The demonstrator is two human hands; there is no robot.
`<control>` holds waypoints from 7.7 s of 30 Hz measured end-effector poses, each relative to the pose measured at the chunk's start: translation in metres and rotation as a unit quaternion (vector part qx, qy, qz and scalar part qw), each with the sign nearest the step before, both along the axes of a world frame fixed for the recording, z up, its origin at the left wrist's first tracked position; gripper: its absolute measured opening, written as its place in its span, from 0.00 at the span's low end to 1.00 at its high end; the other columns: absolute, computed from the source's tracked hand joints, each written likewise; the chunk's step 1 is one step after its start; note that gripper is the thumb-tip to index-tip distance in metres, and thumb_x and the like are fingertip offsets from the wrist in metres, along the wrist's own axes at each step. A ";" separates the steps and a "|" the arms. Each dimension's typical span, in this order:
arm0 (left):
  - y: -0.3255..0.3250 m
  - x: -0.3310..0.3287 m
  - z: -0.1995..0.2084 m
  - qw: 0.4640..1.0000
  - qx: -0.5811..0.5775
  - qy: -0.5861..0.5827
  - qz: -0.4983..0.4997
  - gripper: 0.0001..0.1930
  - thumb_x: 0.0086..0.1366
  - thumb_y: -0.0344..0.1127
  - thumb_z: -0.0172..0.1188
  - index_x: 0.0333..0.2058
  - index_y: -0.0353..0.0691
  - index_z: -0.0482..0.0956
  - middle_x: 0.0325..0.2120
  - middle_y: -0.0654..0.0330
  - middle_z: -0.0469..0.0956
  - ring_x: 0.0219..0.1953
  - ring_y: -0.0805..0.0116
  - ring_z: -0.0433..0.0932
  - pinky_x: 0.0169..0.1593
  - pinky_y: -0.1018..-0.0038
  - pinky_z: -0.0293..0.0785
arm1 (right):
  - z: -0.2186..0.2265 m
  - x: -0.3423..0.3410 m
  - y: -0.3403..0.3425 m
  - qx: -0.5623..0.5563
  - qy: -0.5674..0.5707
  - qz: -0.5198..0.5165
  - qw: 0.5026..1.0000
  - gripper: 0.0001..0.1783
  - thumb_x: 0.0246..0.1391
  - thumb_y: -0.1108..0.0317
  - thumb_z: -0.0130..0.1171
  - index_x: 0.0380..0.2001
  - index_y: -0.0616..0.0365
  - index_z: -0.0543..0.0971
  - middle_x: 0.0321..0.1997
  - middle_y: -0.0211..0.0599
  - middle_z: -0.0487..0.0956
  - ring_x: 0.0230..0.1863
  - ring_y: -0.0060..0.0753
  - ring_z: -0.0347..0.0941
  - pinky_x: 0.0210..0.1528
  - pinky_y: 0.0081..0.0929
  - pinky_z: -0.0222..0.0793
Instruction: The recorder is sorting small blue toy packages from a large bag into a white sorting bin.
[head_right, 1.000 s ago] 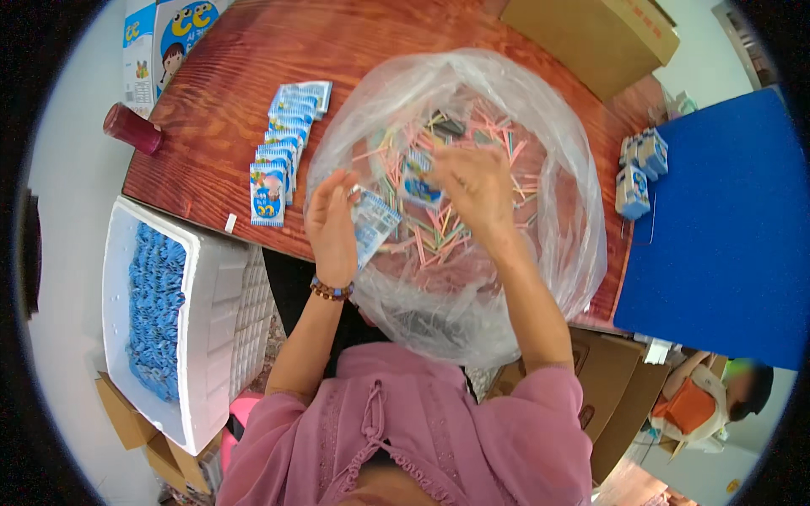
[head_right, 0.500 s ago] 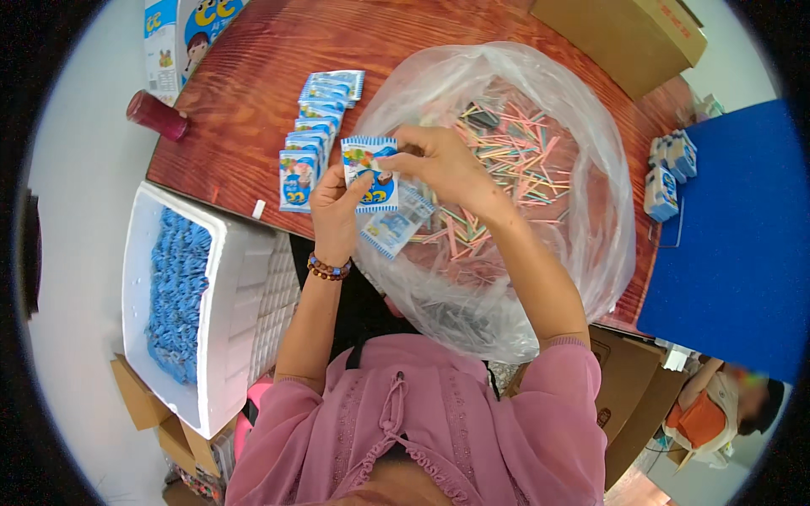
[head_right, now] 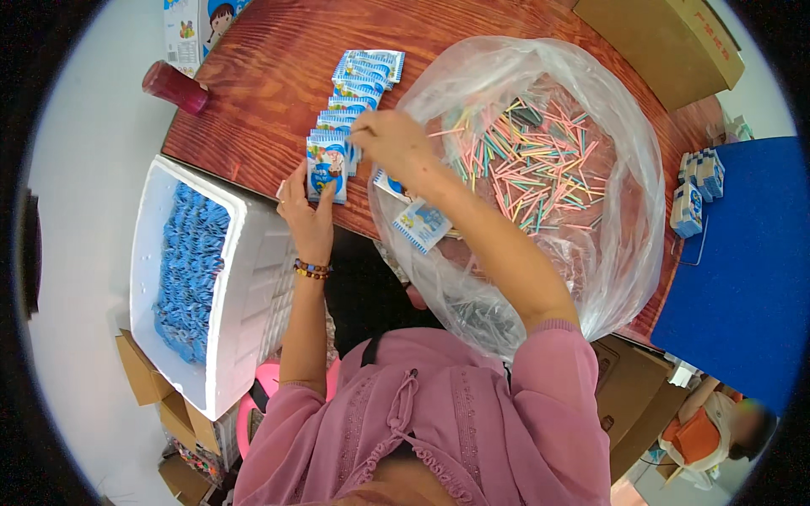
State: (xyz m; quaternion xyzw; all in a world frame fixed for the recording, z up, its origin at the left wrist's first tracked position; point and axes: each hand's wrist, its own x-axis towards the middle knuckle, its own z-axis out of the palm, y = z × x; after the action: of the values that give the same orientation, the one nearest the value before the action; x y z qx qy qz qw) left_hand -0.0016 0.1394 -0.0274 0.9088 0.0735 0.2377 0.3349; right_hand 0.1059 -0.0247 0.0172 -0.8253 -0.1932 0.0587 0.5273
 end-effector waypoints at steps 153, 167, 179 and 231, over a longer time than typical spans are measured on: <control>-0.169 -0.015 0.038 0.512 -0.823 0.147 -0.196 0.08 0.71 0.38 0.53 0.40 0.41 0.75 0.37 0.63 0.80 0.37 0.75 0.79 0.35 0.76 0.74 | 0.038 -0.103 -0.099 0.533 -0.043 -0.261 0.804 0.16 0.67 0.61 0.43 0.46 0.65 0.68 0.51 0.51 0.75 0.53 0.39 0.72 0.51 0.35 0.72; -0.169 -0.012 0.026 0.543 -0.820 0.062 -0.167 0.07 0.71 0.33 0.52 0.44 0.39 0.74 0.43 0.61 0.78 0.44 0.70 0.79 0.50 0.68 0.77 | 0.030 -0.111 -0.101 0.410 -0.029 -0.176 0.894 0.14 0.66 0.65 0.43 0.50 0.59 0.68 0.62 0.49 0.68 0.68 0.38 0.58 0.67 0.36 0.54; -0.160 -0.003 0.022 0.469 -0.850 0.067 -0.231 0.15 0.71 0.42 0.52 0.49 0.37 0.72 0.47 0.59 0.77 0.50 0.66 0.76 0.56 0.65 0.71 | 0.048 -0.106 -0.133 0.290 0.028 -0.140 0.946 0.18 0.61 0.65 0.53 0.53 0.58 0.74 0.51 0.34 0.74 0.53 0.27 0.70 0.58 0.29 0.63; -0.014 0.003 -0.010 0.984 0.164 0.036 0.067 0.27 0.65 0.44 0.57 0.60 0.44 0.66 0.57 0.59 0.70 0.61 0.65 0.64 0.61 0.57 0.46 | 0.003 -0.056 -0.085 -0.357 -0.139 -0.033 0.923 0.21 0.42 0.52 0.67 0.31 0.59 0.77 0.35 0.45 0.77 0.38 0.48 0.75 0.38 0.41 0.69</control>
State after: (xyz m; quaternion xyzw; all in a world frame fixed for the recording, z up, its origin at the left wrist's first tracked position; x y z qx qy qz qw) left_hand 0.0011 0.1257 -0.0377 0.9522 0.1066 0.2360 0.1620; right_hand 0.0499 -0.1098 0.0201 -0.9646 -0.2036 -0.0087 0.1676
